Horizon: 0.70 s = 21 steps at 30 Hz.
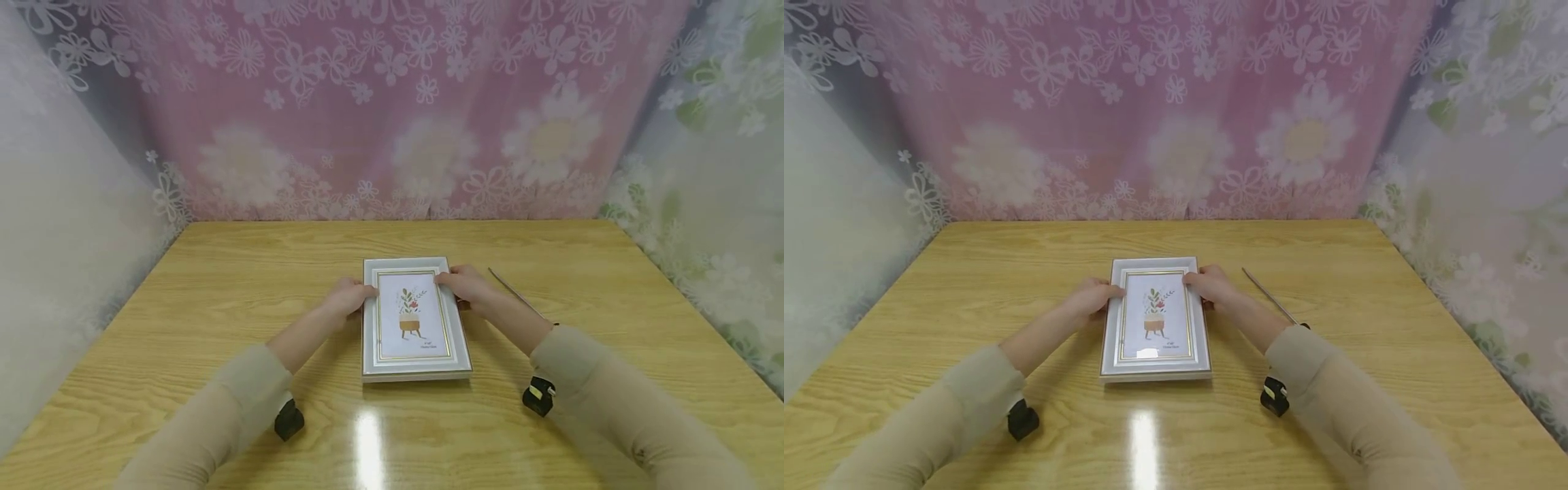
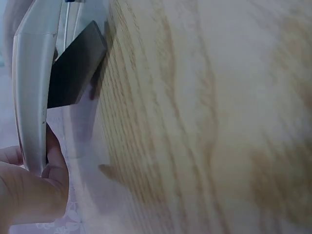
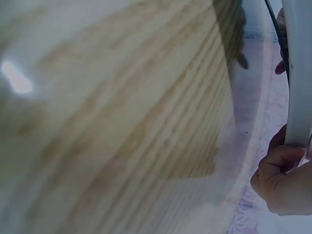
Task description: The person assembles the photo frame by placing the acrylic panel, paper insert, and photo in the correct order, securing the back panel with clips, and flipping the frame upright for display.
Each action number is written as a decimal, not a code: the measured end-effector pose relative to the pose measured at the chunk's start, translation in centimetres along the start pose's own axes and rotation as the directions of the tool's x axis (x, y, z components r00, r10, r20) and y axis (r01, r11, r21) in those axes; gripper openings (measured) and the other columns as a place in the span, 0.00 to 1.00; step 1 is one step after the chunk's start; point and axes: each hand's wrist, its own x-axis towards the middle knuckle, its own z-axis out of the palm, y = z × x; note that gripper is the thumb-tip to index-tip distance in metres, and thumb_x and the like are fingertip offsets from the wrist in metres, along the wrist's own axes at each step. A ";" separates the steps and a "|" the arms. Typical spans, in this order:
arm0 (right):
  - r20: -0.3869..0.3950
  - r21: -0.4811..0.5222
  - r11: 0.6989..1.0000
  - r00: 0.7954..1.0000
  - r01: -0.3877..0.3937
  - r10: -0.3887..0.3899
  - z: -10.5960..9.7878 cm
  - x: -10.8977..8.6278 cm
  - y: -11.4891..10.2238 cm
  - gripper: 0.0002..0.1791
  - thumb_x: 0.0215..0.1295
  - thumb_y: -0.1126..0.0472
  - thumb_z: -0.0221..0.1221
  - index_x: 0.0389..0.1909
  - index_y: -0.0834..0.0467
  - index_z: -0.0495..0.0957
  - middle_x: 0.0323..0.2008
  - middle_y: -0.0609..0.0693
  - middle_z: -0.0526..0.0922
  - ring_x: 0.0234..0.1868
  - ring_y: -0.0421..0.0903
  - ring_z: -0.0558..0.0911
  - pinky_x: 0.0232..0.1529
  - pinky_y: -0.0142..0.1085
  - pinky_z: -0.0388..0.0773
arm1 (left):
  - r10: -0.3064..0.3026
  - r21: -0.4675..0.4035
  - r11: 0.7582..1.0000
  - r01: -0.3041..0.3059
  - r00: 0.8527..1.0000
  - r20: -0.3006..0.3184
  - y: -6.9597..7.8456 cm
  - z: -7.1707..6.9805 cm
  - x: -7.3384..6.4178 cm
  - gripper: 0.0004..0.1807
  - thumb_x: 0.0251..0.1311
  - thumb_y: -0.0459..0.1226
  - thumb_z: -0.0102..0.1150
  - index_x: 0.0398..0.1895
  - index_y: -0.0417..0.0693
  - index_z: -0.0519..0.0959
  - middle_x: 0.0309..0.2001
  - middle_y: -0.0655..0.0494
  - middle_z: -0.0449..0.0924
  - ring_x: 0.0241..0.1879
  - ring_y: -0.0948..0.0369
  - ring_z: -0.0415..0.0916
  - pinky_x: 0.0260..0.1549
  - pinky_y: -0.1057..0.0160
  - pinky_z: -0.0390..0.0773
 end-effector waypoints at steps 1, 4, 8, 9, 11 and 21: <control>-0.007 -0.007 1.000 1.000 -0.011 0.010 0.1 0.2 0.1 0.23 0.67 0.60 0.47 0.55 0.73 0.65 0.24 0.52 0.79 0.18 0.39 0.78 0.19 0.29 0.76 | -0.010 0.007 1.000 0.010 1.000 -0.004 -0.1 0.0 0.1 0.14 0.62 0.33 0.50 0.43 0.28 0.75 0.26 0.52 0.77 0.23 0.65 0.74 0.22 0.71 0.75; -0.028 -0.054 0.998 0.999 -0.033 0.032 0.5 0.8 0.3 0.20 0.67 0.59 0.48 0.51 0.72 0.68 0.20 0.51 0.77 0.13 0.37 0.72 0.14 0.26 0.70 | -0.021 0.031 0.999 0.022 1.000 -0.018 -0.3 -0.1 0.4 0.13 0.61 0.33 0.50 0.41 0.28 0.75 0.25 0.52 0.76 0.22 0.65 0.73 0.21 0.72 0.74; -0.036 -0.125 0.991 0.998 -0.052 0.048 0.8 1.3 0.8 0.18 0.67 0.58 0.48 0.46 0.71 0.70 0.15 0.49 0.73 0.10 0.37 0.64 0.11 0.26 0.61 | -0.021 0.083 0.996 0.023 1.000 -0.021 -0.7 -0.1 0.8 0.10 0.60 0.32 0.50 0.37 0.31 0.75 0.23 0.53 0.73 0.21 0.64 0.70 0.19 0.72 0.71; -0.037 -0.139 0.989 0.998 -0.055 0.050 0.9 1.3 0.9 0.18 0.67 0.58 0.48 0.45 0.70 0.71 0.14 0.48 0.71 0.10 0.37 0.64 0.12 0.26 0.61 | -0.021 0.097 0.995 0.023 1.000 -0.020 -0.8 -0.1 0.8 0.09 0.60 0.32 0.50 0.36 0.31 0.74 0.23 0.53 0.72 0.20 0.64 0.69 0.19 0.72 0.71; -0.038 -0.171 0.984 0.999 -0.044 0.038 0.9 1.4 1.2 0.17 0.66 0.58 0.48 0.43 0.70 0.71 0.14 0.48 0.70 0.11 0.37 0.64 0.12 0.27 0.62 | -0.020 0.123 0.992 0.023 1.000 -0.023 -0.9 -0.2 0.9 0.09 0.59 0.32 0.51 0.36 0.32 0.74 0.23 0.53 0.70 0.21 0.63 0.68 0.18 0.71 0.70; -0.100 -0.384 0.922 0.991 0.042 -0.086 0.7 2.1 1.0 0.17 0.63 0.56 0.51 0.38 0.69 0.74 0.18 0.51 0.72 0.15 0.40 0.71 0.15 0.29 0.71 | 0.080 0.329 0.943 -0.049 0.993 -0.082 -1.1 -0.4 1.7 0.13 0.59 0.35 0.52 0.39 0.30 0.73 0.28 0.50 0.70 0.26 0.60 0.69 0.20 0.69 0.71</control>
